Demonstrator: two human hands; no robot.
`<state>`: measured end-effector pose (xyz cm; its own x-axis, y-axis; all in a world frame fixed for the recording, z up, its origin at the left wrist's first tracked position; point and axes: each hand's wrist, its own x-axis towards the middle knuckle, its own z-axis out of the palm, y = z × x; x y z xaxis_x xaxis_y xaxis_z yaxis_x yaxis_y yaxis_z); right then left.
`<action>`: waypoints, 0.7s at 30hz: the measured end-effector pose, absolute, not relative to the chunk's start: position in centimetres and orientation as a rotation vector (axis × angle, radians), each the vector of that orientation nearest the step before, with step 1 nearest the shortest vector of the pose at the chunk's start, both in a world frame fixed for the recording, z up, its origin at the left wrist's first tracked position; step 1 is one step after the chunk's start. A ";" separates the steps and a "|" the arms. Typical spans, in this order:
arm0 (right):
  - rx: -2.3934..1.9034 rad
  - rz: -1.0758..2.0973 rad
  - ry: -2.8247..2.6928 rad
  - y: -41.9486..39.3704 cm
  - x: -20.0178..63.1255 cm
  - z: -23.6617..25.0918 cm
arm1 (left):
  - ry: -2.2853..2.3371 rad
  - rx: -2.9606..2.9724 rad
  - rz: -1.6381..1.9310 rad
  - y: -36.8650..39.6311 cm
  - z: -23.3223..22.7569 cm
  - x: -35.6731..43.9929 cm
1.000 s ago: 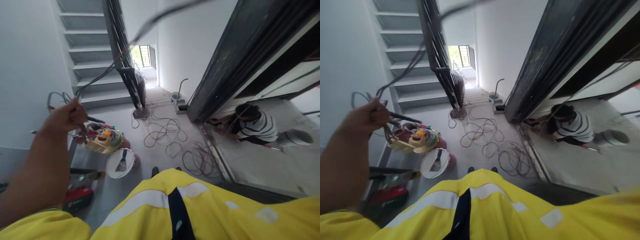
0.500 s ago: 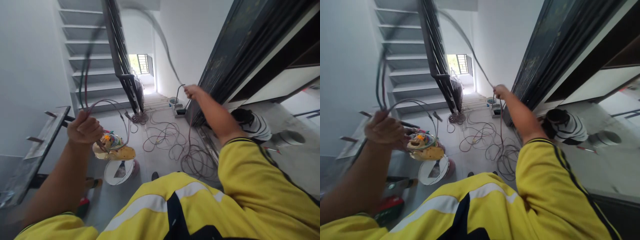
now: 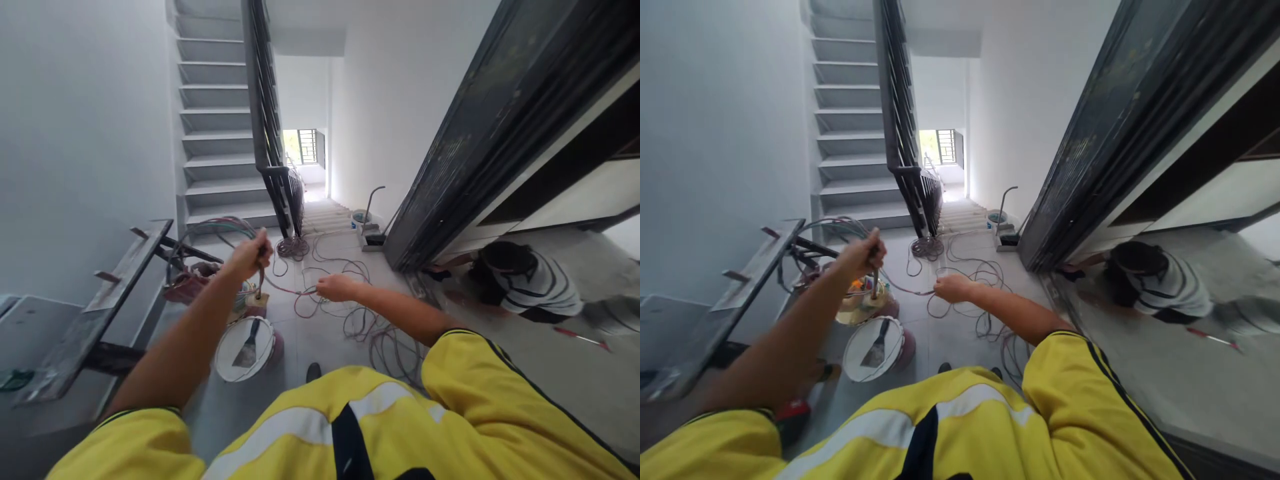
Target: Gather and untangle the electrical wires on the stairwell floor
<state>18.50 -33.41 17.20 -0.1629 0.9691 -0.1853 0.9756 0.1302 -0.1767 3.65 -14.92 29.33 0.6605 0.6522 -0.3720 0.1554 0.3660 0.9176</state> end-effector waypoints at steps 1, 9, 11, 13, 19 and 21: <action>1.879 -0.301 2.421 -33.3 18.2 18.3 | 0.901 1.239 0.338 -15.6 27.8 4.2; 2.098 -0.184 2.738 -29.2 20.6 25.0 | 0.680 1.294 -0.071 -19.3 21.5 4.9; 2.387 -0.489 2.617 -27.9 22.7 24.8 | 0.540 1.223 -0.142 -19.5 20.9 5.0; 2.489 -0.997 2.474 -27.4 24.9 23.9 | 0.417 1.156 -0.210 -19.5 20.5 5.2; 2.591 -2.098 2.206 -30.0 29.2 18.3 | 0.228 1.155 -0.617 -18.9 22.8 5.3; 2.922 -2.057 2.083 -31.0 29.4 15.9 | 0.185 1.123 -0.713 -18.6 24.6 4.6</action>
